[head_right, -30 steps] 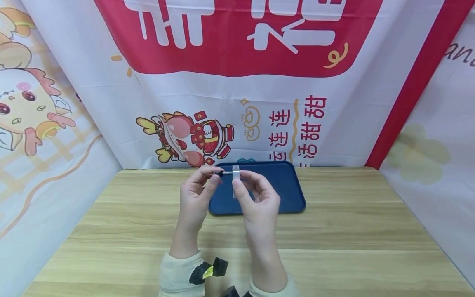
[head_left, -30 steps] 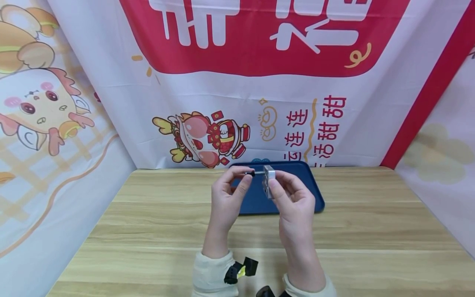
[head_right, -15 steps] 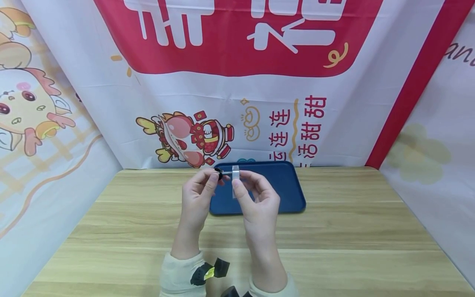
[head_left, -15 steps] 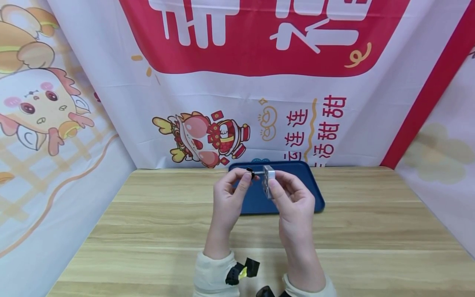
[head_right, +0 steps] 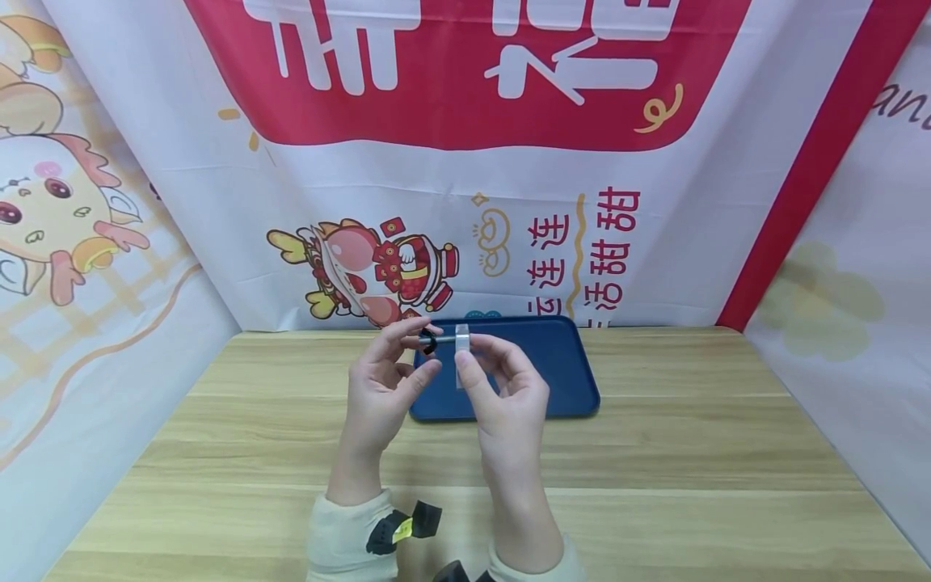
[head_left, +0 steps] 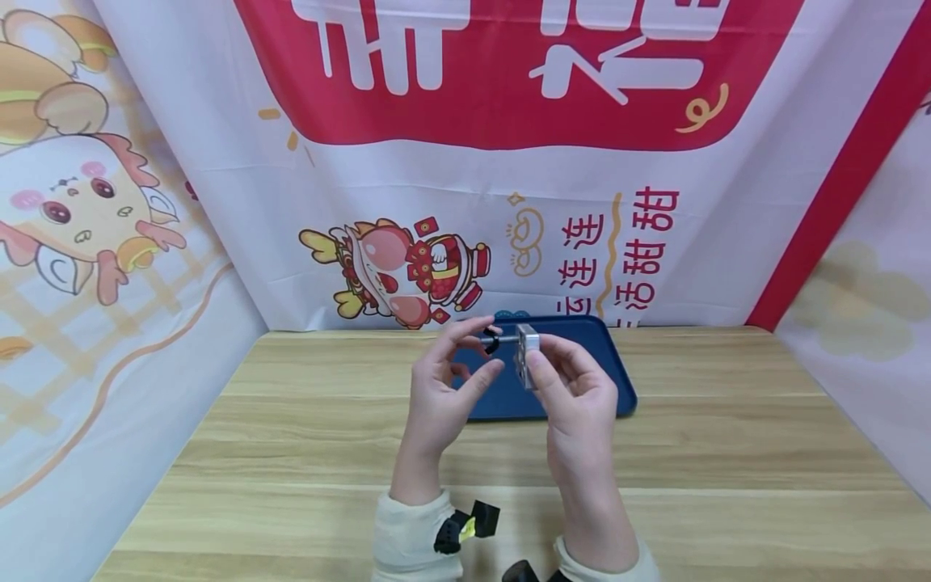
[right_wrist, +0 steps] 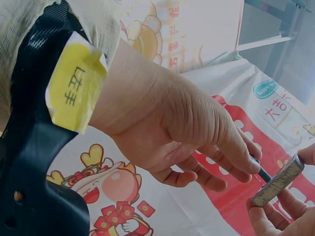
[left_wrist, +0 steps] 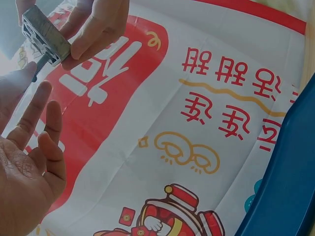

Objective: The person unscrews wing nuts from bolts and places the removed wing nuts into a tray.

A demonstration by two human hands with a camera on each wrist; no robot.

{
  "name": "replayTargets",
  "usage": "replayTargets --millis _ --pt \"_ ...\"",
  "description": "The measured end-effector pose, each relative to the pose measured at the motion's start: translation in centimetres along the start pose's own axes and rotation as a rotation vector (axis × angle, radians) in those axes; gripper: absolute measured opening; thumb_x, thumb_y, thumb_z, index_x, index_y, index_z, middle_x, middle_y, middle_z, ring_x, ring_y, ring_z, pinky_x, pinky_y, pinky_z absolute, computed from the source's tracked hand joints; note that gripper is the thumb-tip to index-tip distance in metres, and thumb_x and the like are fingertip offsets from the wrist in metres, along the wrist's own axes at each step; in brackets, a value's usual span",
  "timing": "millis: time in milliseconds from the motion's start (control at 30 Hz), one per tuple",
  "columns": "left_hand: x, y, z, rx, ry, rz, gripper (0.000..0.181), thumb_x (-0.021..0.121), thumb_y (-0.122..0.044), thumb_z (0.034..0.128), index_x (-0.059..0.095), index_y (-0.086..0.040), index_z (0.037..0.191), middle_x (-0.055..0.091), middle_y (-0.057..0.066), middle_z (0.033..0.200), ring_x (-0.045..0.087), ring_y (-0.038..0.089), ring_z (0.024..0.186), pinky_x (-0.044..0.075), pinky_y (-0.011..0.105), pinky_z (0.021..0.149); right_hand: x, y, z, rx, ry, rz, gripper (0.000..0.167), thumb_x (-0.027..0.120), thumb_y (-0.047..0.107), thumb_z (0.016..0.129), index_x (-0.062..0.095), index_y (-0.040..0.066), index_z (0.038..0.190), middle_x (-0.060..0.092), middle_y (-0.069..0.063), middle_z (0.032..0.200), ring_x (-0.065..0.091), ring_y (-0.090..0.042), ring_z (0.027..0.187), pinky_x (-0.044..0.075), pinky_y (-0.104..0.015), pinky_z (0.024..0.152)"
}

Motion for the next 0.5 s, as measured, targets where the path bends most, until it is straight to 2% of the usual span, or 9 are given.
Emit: replayTargets --millis 167,367,500 --pt "0.04 0.07 -0.05 -0.011 -0.013 0.024 0.039 0.068 -0.007 0.0930 0.062 -0.013 0.131 0.068 0.012 0.116 0.060 0.014 0.100 0.048 0.022 0.071 0.02 0.06 0.02 0.002 0.000 0.001 0.023 0.064 0.011 0.097 0.064 0.000 0.118 0.066 -0.003 0.106 0.066 -0.016 0.094 0.056 -0.025 0.088" --pt "0.11 0.18 -0.01 -0.032 -0.026 0.014 0.036 0.067 -0.009 0.0943 0.063 -0.015 0.130 0.073 0.011 0.102 0.059 0.014 0.099 0.047 0.024 0.071 -0.05 -0.06 0.07 -0.005 0.000 0.007 0.023 0.063 0.009 0.097 0.065 0.001 0.117 0.066 -0.004 0.105 0.065 -0.015 0.092 0.057 -0.026 0.087" --pt "0.19 0.18 0.01 -0.046 -0.035 0.008 0.036 0.067 -0.010 0.0939 0.064 -0.015 0.129 0.072 0.011 0.099 0.059 0.013 0.097 0.047 0.023 0.071 -0.09 -0.06 0.11 -0.010 -0.003 0.010 0.022 0.063 0.009 0.097 0.065 0.001 0.117 0.066 -0.004 0.105 0.065 -0.015 0.091 0.057 -0.026 0.086"
Point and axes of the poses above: each hand's wrist, its own z-axis towards the middle knuckle, its own x-axis out of the palm, y = z × x, the point moved 7 cm from there along z, towards the middle knuckle
